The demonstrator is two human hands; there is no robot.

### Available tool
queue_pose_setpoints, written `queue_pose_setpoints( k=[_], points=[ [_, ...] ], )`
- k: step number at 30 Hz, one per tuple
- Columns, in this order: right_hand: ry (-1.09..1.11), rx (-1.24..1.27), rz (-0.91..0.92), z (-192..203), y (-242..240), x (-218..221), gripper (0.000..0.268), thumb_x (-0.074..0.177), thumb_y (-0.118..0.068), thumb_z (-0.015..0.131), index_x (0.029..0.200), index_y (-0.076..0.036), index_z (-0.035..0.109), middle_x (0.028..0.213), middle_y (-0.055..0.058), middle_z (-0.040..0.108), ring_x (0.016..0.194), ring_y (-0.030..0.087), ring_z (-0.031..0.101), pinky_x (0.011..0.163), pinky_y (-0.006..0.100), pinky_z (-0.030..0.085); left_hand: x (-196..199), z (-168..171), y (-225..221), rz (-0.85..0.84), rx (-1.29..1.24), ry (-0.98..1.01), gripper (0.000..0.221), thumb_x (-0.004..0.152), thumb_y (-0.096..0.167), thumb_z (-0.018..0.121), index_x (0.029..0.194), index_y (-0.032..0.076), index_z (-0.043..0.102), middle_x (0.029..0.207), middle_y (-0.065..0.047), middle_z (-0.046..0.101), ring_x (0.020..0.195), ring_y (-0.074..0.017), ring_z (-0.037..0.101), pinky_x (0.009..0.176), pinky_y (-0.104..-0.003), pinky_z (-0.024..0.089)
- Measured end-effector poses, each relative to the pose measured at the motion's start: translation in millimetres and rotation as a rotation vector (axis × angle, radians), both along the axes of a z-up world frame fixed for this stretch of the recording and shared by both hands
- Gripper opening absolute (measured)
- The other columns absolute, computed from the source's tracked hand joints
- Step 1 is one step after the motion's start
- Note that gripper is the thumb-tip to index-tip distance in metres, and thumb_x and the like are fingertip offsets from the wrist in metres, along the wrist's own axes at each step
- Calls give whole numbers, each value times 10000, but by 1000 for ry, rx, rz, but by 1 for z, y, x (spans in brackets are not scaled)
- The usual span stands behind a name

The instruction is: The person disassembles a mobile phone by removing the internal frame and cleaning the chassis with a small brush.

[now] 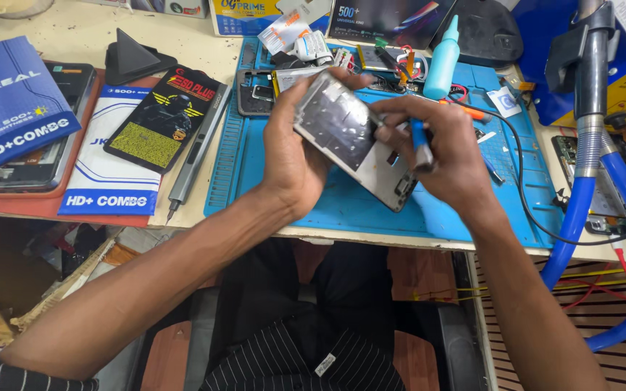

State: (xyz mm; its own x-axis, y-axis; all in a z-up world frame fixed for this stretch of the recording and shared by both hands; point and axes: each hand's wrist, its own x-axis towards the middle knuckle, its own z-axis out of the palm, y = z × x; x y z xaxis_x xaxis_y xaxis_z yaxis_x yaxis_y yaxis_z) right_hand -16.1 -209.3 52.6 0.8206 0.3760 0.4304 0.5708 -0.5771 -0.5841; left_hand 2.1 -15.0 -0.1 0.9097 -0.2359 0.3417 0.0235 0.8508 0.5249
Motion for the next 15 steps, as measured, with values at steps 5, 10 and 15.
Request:
queue_pose_setpoints(
  k=[5, 10, 15],
  points=[
    [29, 4, 248, 14, -32, 25, 230, 1010, 2, 690, 1235, -18, 730, 1000, 87, 730, 889, 130, 660, 778, 272, 533, 1, 14, 16, -542, -81, 51, 836, 1006, 703, 331, 1575, 95, 404, 1527, -172, 533, 1342, -303, 604, 1160, -487, 509],
    [2, -151, 447, 24, -32, 40, 187, 923, 10, 690, 1110, 15, 695, 1025, 117, 740, 976, 224, 726, 878, 336, 567, 12, 19, 21, -972, 113, -6, 729, 996, 663, 402, 1533, 181, 298, 1461, -216, 530, 1281, -530, 584, 1018, -695, 553],
    [-210, -229, 349, 24, -21, 46, 190, 1056, -121, 568, 1001, 35, 661, 1019, 160, 715, 979, 271, 701, 852, 370, 553, 17, 9, 14, -786, 256, 109, 679, 1081, 525, 460, 1560, 55, 352, 1453, -318, 521, 1252, -535, 616, 989, -633, 558]
  ],
)
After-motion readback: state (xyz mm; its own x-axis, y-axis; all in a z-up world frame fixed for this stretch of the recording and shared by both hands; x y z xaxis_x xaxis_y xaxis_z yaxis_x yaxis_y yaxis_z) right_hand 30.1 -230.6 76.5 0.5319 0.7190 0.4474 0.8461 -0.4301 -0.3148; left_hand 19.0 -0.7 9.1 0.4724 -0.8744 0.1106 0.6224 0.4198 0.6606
